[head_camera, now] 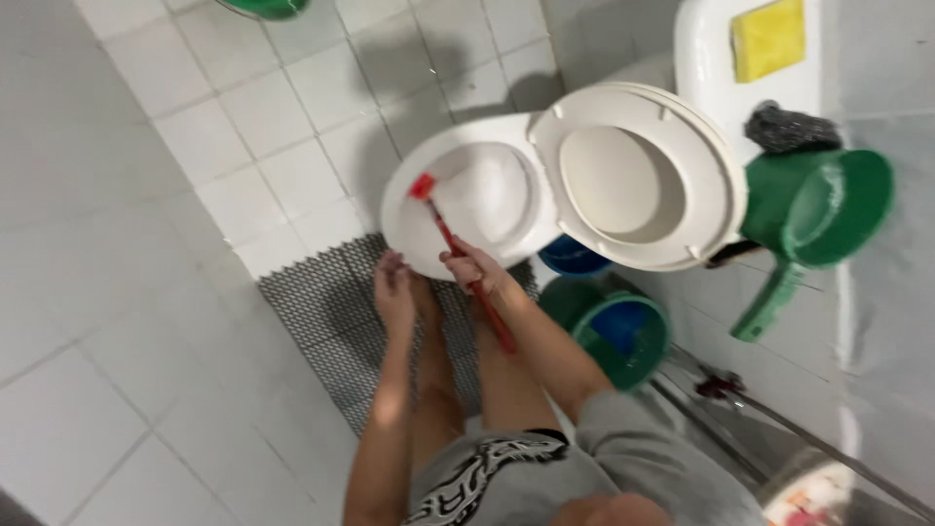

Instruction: The person pours liquid from a bottle into a toilet bowl and scrubs the inside of the bowl and the seat using a brush. They rinse the surfaces with water from a bucket.

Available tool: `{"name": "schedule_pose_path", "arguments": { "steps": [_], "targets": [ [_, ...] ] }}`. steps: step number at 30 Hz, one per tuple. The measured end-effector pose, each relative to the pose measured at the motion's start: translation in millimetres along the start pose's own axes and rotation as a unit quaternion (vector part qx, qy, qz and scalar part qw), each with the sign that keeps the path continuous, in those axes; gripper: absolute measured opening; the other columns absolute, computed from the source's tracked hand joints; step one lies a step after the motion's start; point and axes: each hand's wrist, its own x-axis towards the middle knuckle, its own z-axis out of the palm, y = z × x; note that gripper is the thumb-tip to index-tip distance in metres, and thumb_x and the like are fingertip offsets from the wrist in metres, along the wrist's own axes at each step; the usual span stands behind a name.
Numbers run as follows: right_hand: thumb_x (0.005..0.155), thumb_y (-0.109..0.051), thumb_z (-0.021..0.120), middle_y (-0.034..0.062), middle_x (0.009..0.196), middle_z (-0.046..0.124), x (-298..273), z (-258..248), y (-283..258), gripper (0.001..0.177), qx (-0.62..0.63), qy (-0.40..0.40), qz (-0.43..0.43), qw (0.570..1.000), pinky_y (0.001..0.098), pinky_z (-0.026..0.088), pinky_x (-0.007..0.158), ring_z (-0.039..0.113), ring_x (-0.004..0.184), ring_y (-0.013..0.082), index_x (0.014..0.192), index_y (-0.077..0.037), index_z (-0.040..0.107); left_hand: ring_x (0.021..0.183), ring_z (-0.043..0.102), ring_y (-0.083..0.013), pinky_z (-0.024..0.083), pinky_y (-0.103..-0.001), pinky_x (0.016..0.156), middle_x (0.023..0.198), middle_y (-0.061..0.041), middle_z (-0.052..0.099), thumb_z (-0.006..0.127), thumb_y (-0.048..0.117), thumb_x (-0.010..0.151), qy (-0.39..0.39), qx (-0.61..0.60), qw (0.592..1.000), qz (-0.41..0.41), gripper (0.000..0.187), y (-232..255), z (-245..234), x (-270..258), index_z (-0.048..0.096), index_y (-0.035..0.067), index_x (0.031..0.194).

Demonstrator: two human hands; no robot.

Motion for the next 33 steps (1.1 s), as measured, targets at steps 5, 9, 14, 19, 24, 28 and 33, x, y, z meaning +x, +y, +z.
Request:
{"name": "schedule_pose_path", "arguments": {
  "steps": [5, 9, 14, 19, 24, 28, 33],
  "targets": [
    [0.107, -0.024, 0.047, -0.0025, 0.058, 0.034, 7.0, -19.8, -27.6, 0.023, -0.019, 0.028, -0.004, 0.999, 0.0241, 0.028, 0.034, 0.033, 0.043, 0.0092, 0.089, -0.012, 0.043, 0.119, 0.062, -0.0221, 0.052, -0.034, 0.103, 0.135, -0.012, 0.061, 0.050, 0.013, 0.105, 0.009, -0.056, 0.996, -0.065, 0.041, -12.8, -13.4, -7.2, 0.050, 0.001, 0.144],
    [0.107, -0.024, 0.047, -0.0026, 0.058, 0.034, 22.5, 16.7, 58.2, 0.024, -0.063, -0.004, 0.060, 0.996, 0.0239, 0.028, 0.034, 0.033, 0.043, 0.0090, 0.087, -0.011, 0.043, 0.125, 0.060, -0.0226, 0.050, -0.035, 0.106, 0.138, -0.014, 0.061, 0.050, 0.014, 0.107, -0.004, -0.016, 0.999, -0.039, 0.040, -20.4, -14.8, -11.6, 0.048, -0.001, 0.145],
    [0.107, -0.024, 0.048, -0.0028, 0.058, 0.034, 66.2, -30.0, -40.8, 0.025, -0.009, 0.084, -0.041, 0.996, 0.0238, 0.028, 0.034, 0.033, 0.043, 0.0088, 0.086, -0.011, 0.043, 0.123, 0.062, -0.0232, 0.050, -0.034, 0.105, 0.138, -0.014, 0.061, 0.049, 0.014, 0.107, -0.020, -0.014, 0.999, -0.037, 0.042, -21.6, -19.6, -0.7, 0.047, 0.000, 0.146],
    [0.107, -0.024, 0.048, -0.0030, 0.058, 0.034, 70.7, -11.4, -22.7, 0.027, 0.011, 0.102, -0.057, 0.993, 0.0236, 0.028, 0.034, 0.033, 0.043, 0.0087, 0.084, -0.011, 0.042, 0.123, 0.061, -0.0226, 0.050, -0.034, 0.105, 0.138, -0.014, 0.061, 0.048, 0.013, 0.106, -0.011, -0.033, 0.999, -0.039, 0.043, -22.3, -22.5, -9.1, 0.048, 0.000, 0.146],
    [0.107, -0.024, 0.048, -0.0032, 0.059, 0.035, -2.5, -30.9, -12.0, 0.028, 0.140, 0.089, -0.117, 0.979, 0.0234, 0.028, 0.034, 0.033, 0.043, 0.0085, 0.082, -0.011, 0.042, 0.119, 0.062, -0.0215, 0.050, -0.034, 0.103, 0.138, -0.013, 0.061, 0.050, 0.015, 0.106, -0.014, -0.019, 0.996, -0.081, 0.042, -16.8, -25.8, -19.5, 0.049, 0.001, 0.145],
    [0.106, -0.025, 0.048, -0.0033, 0.059, 0.035, -34.8, -30.5, -5.1, 0.030, 0.249, 0.105, -0.204, 0.941, 0.0233, 0.028, 0.034, 0.033, 0.043, 0.0083, 0.081, -0.011, 0.042, 0.116, 0.062, -0.0227, 0.052, -0.035, 0.103, 0.128, -0.016, 0.062, 0.050, 0.017, 0.110, -0.038, 0.022, 0.998, -0.038, 0.039, -5.9, -30.3, 2.6, 0.053, 0.001, 0.146],
    [0.106, -0.025, 0.048, -0.0035, 0.059, 0.035, 19.5, 20.3, -35.6, 0.031, 0.190, 0.135, -0.140, 0.962, 0.0231, 0.027, 0.034, 0.033, 0.044, 0.0081, 0.079, -0.011, 0.042, 0.124, 0.060, -0.0203, 0.049, -0.035, 0.106, 0.138, -0.011, 0.060, 0.049, 0.017, 0.107, -0.043, -0.002, 0.999, -0.007, 0.042, -4.7, -15.7, 1.1, 0.047, -0.001, 0.145]
  ]
}}
